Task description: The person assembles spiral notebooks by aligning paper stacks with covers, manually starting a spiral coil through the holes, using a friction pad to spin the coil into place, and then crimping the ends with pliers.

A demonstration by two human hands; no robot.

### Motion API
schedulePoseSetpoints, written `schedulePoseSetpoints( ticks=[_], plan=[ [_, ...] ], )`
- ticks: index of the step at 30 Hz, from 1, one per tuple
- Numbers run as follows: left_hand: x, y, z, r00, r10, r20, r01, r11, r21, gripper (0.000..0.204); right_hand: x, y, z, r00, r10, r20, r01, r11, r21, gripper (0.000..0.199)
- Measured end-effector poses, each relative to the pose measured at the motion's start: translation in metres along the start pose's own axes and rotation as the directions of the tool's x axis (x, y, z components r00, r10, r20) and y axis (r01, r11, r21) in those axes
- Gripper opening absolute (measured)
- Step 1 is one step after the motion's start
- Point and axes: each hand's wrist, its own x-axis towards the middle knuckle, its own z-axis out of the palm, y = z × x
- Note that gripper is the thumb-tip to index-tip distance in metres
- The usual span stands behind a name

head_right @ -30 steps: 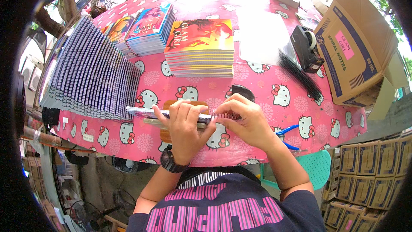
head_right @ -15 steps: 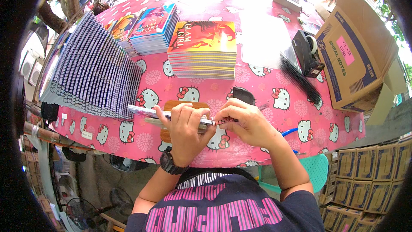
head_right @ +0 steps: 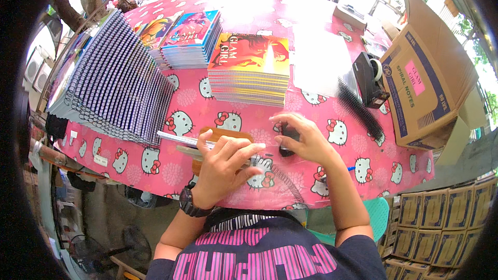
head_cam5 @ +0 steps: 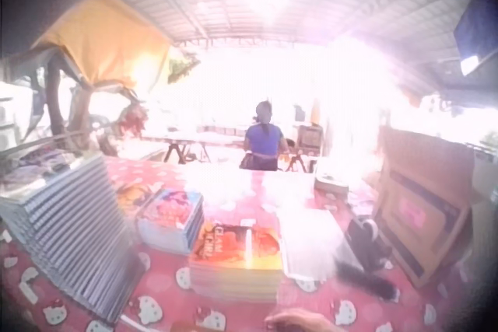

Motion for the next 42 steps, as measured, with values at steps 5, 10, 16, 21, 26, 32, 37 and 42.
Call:
schedulePoseSetpoints(
  ticks=[5, 10, 16, 21, 26, 32, 37, 42],
  plan=[
    [-0.001, -0.005, -0.004, 0.998, -0.043, 0.054, 0.041, 0.998, 0.045, 0.015, -0.006, 0.038, -0.003, 0.952, 0.126, 0.278, 0.019, 0.885, -0.464, 0.068],
    [0.004, -0.002, -0.005, 0.996, -0.082, -0.033, 0.082, 0.997, -0.002, 0.014, -0.009, 0.057, 0.007, 0.973, 0.089, 0.211, 0.016, 0.894, -0.448, 0.068],
    [0.001, -0.005, -0.007, 0.995, -0.091, 0.029, 0.090, 0.995, 0.034, 0.028, -0.021, 0.063, 0.031, 0.997, 0.064, 0.051, -0.033, 0.887, -0.460, 0.057],
    [0.003, -0.002, -0.019, 0.990, -0.139, -0.013, 0.139, 0.990, 0.024, 0.036, -0.007, 0.045, 0.019, 0.985, 0.119, 0.124, -0.160, 0.900, 0.406, 0.051],
    [-0.014, -0.020, -0.019, 0.982, -0.180, -0.058, 0.184, 0.981, 0.061, 0.026, 0.015, -0.010, 0.015, 0.934, -0.276, 0.227, 0.015, 0.664, 0.747, 0.067],
    [-0.013, -0.021, -0.019, 0.979, -0.184, -0.086, 0.187, 0.982, 0.035, 0.029, 0.026, -0.023, 0.004, 0.934, -0.288, 0.210, 0.060, 0.708, 0.704, 0.051],
    [-0.014, -0.021, -0.018, 0.969, -0.226, -0.103, 0.220, 0.974, -0.060, 0.047, 0.038, -0.025, 0.008, 0.968, -0.003, 0.252, -0.058, 0.970, 0.235, 0.063],
    [-0.014, -0.023, -0.024, 0.967, -0.235, -0.100, 0.231, 0.971, -0.054, 0.055, 0.040, -0.031, 0.014, 0.952, 0.027, 0.304, -0.079, 0.984, 0.160, 0.045]
  ],
)
